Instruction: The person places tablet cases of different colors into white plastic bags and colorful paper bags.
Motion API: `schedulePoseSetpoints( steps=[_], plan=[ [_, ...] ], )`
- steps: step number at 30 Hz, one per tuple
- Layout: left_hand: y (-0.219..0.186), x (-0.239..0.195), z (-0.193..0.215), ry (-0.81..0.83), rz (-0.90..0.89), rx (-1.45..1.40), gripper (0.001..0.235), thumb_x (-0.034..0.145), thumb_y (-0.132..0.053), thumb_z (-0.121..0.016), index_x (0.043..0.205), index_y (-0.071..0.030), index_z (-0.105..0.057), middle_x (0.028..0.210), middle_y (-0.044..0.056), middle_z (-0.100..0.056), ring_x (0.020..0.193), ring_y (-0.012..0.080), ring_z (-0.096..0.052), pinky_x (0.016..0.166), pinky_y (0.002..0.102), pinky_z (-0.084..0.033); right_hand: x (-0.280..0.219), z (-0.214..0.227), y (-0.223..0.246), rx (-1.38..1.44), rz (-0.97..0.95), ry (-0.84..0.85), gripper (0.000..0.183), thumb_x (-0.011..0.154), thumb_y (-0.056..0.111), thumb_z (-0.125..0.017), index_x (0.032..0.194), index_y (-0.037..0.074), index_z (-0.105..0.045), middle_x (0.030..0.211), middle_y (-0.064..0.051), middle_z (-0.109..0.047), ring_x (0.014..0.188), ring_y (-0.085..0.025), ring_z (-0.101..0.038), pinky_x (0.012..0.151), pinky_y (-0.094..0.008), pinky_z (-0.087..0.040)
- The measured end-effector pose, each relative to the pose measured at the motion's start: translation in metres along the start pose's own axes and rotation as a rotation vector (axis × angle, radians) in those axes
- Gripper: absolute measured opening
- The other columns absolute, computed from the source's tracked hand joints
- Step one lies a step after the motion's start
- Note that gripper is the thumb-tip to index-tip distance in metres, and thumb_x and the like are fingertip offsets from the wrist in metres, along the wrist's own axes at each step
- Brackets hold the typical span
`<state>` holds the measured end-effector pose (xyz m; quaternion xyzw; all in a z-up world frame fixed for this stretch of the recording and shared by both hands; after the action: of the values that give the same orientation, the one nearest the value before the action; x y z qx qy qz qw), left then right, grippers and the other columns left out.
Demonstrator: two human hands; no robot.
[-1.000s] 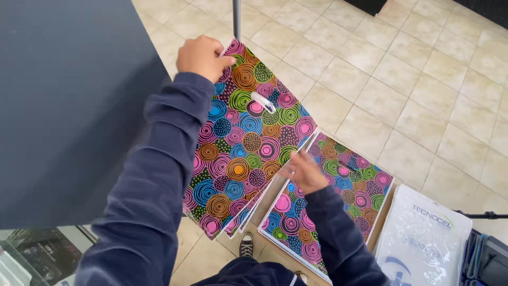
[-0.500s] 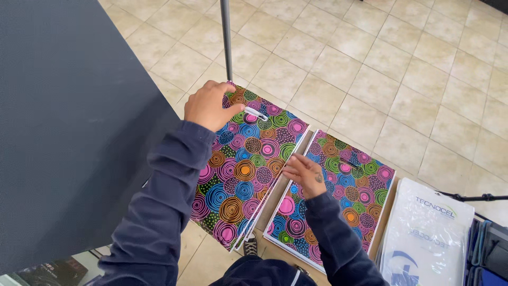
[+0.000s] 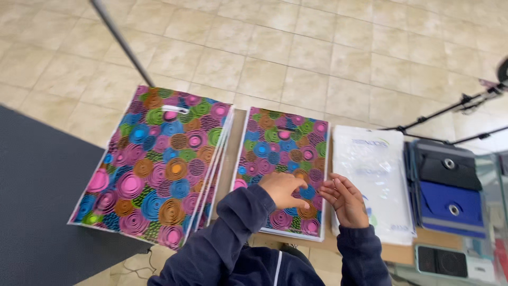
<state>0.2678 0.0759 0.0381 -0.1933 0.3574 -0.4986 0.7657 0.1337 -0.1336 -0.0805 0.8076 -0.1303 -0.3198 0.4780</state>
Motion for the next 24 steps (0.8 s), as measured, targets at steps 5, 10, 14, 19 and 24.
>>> schedulePoseSetpoints(
  steps=[5,10,14,19,24],
  plan=[
    [-0.026,0.099,-0.119,0.206,-0.042,0.066,0.079,0.095,-0.080,-0.071,0.158,-0.034,-0.072,0.128,-0.003,-0.084,0.132,0.0349,-0.079,0.110,0.065,-0.062,-0.069,0.152,0.021,0.080,0.102,-0.201,0.036,0.123,0.021,-0.066,0.152,0.000,-0.068,0.114,-0.024,-0.084,0.105,-0.036,-0.087,0.096,-0.053,-0.075],
    [-0.057,0.187,-0.196,0.210,-0.044,0.100,0.067,0.093,-0.075,-0.075,0.151,-0.042,-0.074,0.132,-0.015,-0.086,0.139,0.0279,-0.077,0.113,0.063,-0.061,-0.144,0.281,0.026,0.111,0.178,-0.459,0.031,0.122,0.022,-0.068,0.148,0.004,-0.071,0.112,-0.021,-0.085,0.101,-0.031,-0.088,0.091,-0.047,-0.075],
    [-0.113,0.248,-0.215,0.182,-0.084,0.044,0.065,0.095,-0.071,-0.077,0.151,-0.040,-0.074,0.136,-0.014,-0.084,0.141,0.0278,-0.075,0.111,0.064,-0.061,-0.190,0.343,0.015,0.182,0.208,-0.584,0.027,0.122,0.021,-0.069,0.144,0.006,-0.072,0.109,-0.018,-0.086,0.098,-0.029,-0.088,0.088,-0.043,-0.074],
    [-0.169,0.332,-0.210,0.028,-0.053,-0.200,0.097,0.099,-0.071,-0.076,0.177,-0.019,-0.051,0.172,0.006,-0.048,0.143,0.0310,-0.072,0.114,0.049,-0.058,-0.228,0.372,0.010,0.318,0.221,-0.677,0.022,0.113,0.017,-0.077,0.130,0.003,-0.077,0.102,-0.018,-0.083,0.087,-0.027,-0.082,0.081,-0.037,-0.070],
    [-0.153,0.433,-0.201,-0.264,0.127,-0.206,0.109,0.100,-0.073,-0.074,0.179,-0.005,-0.043,0.183,0.019,-0.033,0.165,0.0419,-0.045,0.136,0.053,-0.039,-0.232,0.385,0.010,0.311,0.173,-0.687,0.023,0.110,0.015,-0.078,0.129,0.001,-0.076,0.101,-0.019,-0.082,0.087,-0.029,-0.081,0.080,-0.041,-0.069]
  ],
)
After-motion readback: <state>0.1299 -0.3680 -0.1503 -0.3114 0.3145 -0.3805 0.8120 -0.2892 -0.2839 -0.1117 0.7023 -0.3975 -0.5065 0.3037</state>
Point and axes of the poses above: each hand's wrist, its own x-axis towards the middle knuckle, its own z-axis out of the back of the hand, y = z × x, the point moved 10 cm from there along x, towards the middle knuckle
